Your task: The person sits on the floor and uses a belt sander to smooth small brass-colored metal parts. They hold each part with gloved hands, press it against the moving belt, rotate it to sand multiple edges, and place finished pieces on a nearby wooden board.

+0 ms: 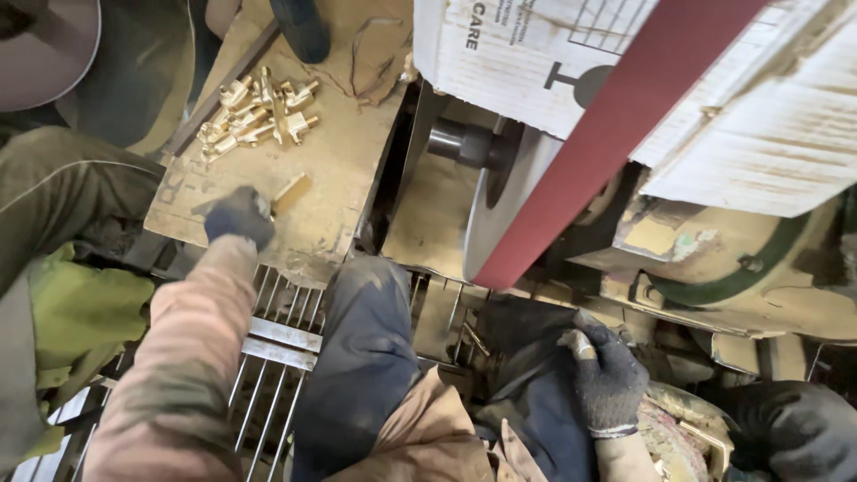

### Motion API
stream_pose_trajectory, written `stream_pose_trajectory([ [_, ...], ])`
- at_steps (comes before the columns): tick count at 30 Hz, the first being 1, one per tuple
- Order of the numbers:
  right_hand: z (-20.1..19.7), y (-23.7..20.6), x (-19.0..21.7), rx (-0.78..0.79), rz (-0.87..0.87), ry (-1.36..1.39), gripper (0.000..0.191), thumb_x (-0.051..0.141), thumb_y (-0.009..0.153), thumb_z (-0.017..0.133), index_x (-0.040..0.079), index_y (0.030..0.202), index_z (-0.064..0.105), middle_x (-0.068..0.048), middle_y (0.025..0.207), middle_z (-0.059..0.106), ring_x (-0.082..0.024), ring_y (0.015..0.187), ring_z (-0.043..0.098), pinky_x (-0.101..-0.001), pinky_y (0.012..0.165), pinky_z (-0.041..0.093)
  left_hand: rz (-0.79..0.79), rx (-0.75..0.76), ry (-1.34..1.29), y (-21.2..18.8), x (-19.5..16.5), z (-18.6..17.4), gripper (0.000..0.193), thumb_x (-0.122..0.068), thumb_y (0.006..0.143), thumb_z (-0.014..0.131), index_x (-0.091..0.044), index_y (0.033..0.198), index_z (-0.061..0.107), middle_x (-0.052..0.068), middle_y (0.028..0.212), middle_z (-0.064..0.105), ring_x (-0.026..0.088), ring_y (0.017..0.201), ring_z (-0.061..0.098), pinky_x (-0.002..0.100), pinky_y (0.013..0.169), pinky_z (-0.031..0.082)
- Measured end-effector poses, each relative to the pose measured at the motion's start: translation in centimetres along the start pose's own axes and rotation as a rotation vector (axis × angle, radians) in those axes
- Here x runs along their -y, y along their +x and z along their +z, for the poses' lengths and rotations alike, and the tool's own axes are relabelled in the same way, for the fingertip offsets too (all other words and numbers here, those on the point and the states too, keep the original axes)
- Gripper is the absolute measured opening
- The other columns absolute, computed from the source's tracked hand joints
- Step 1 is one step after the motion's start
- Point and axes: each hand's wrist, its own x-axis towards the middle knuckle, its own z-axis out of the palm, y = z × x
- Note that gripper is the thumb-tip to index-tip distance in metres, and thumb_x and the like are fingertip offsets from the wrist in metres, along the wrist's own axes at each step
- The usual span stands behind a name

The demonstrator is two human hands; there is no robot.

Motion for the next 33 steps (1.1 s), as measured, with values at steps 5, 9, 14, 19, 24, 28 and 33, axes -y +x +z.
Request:
stream_pose_trajectory([
  [5,-1.9,-1.6,-0.9,-0.023,-0.07,-0.005,0.019,0.018,0.095,0.069,0.007,0.11,0.075,-0.011,0.109,0.077,-0.024,0.102,0.075,-0.0346,0.091,0.056,0.078,-0.14,-0.461,-8.7,1.8,3.2,0.063,-0.017,0.069,0.086,-0.004,0.129,0.068,0.017,0.107,0.075,0.029,0.095,0.071,0.037,0.083,0.058],
  [9,-3.4,-2.6,-0.8,-0.023,-0.107,-0.025,0.017,0.017,0.095,0.071,0.006,0.107,0.075,-0.012,0.112,0.076,-0.028,0.103,0.074,-0.0355,0.09,0.056,-0.045,-0.031,-0.807,-15.6,2.4,5.1,0.055,-0.008,0.078,0.085,0.002,0.128,0.067,0.012,0.097,0.075,0.018,0.083,0.07,0.031,0.073,0.059],
  [14,-4.5,-4.0,2.4,0.051,-0.14,0.105,0.024,0.017,0.09,0.074,0.004,0.11,0.076,-0.012,0.112,0.076,-0.026,0.1,0.073,-0.0342,0.089,0.056,0.537,-0.157,-0.813,-22.8,0.7,2.8,0.065,0.0,0.063,0.088,0.003,0.124,0.063,0.011,0.109,0.071,0.018,0.1,0.068,0.03,0.088,0.056],
  [19,-4.3,-7.0,7.4,0.429,0.437,0.549,0.046,0.019,0.086,0.076,0.004,0.128,0.065,-0.01,0.098,0.08,-0.016,0.076,0.069,-0.0303,0.068,0.057,0.479,0.074,-0.716,-29.0,-5.9,0.1,0.055,-0.006,0.078,0.085,-0.008,0.13,0.067,0.005,0.094,0.073,0.017,0.084,0.071,0.03,0.08,0.06],
  [24,-3.9,-9.4,9.4,0.265,0.198,0.53,0.053,0.019,0.085,0.08,-0.002,0.131,0.062,-0.006,0.099,0.077,-0.008,0.086,0.07,-0.024,0.075,0.057,0.965,-0.272,-0.525,-33.5,-12.6,0.3,0.034,0.0,0.085,0.07,-0.006,0.118,0.064,0.01,0.105,0.067,0.028,0.099,0.067,0.041,0.088,0.056],
  [28,-4.3,-9.8,7.7,0.241,0.652,0.646,0.037,0.017,0.09,0.076,-0.006,0.118,0.072,-0.017,0.084,0.074,-0.016,0.067,0.064,-0.0301,0.061,0.053,0.914,-0.041,-0.511,-36.6,-14.6,1.9,0.039,-0.007,0.085,0.077,-0.006,0.122,0.064,0.014,0.11,0.069,0.031,0.102,0.065,0.042,0.085,0.056],
  [33,-7.0,-9.8,3.5,0.26,0.308,0.775,0.035,0.009,0.091,0.069,-0.004,0.124,0.069,-0.01,0.101,0.074,-0.012,0.083,0.068,-0.026,0.073,0.056,0.644,0.318,-1.016,-36.5,-14.0,4.5,0.061,-0.002,0.08,0.076,-0.002,0.136,0.053,0.01,0.119,0.067,0.019,0.104,0.068,0.031,0.088,0.059],
])
